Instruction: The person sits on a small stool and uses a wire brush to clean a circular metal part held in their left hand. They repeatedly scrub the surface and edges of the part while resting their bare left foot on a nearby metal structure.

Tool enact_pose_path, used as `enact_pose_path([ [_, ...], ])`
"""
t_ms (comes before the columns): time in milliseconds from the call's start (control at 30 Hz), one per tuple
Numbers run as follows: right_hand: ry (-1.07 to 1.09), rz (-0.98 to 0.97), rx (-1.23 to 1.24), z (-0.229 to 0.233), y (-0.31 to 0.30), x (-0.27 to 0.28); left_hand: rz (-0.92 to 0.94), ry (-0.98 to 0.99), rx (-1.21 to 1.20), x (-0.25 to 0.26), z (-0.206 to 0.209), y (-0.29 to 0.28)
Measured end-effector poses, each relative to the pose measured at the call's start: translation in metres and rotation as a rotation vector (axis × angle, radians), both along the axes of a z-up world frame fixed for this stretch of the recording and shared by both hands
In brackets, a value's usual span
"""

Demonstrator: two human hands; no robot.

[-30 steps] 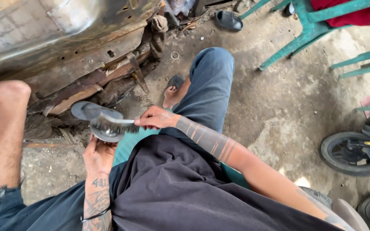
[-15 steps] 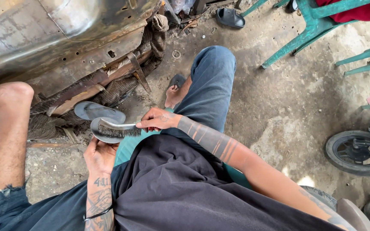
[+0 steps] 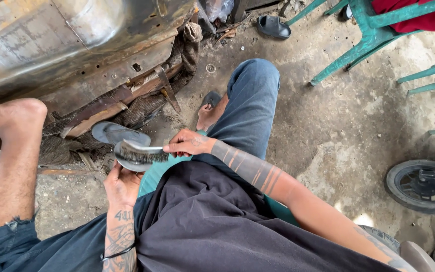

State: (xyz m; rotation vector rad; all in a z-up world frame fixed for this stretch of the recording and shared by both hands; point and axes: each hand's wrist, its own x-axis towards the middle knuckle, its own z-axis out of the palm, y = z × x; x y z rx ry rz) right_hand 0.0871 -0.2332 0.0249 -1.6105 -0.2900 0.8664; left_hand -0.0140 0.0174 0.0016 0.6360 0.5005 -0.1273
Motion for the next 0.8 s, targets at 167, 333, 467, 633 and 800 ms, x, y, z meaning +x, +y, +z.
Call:
enact_pose_path([
  [167, -0.081, 0.007, -0.051, -0.014, -0.003, 0.011, 0.036, 0.06, -0.014, -0.001, 0.017, -0.003],
  [333, 0.0, 0.044, 0.0, -0.01, -0.002, 0.006, 0.069, 0.08, -0.03, 0.0, 0.028, -0.008],
  [467, 0.06, 0.032, -0.016, 0.003, -0.001, -0.001, 0.091, 0.093, -0.022, 0.005, 0.078, -0.023],
  [633, 0.025, -0.015, -0.056, -0.003, -0.002, 0.004, 0.149, 0.183, -0.081, 0.002, 0.052, -0.017],
  [800, 0.071, 0.007, -0.018, -0.008, 0.0, 0.003, 0.109, 0.155, -0.047, 0.005, 0.056, -0.021],
])
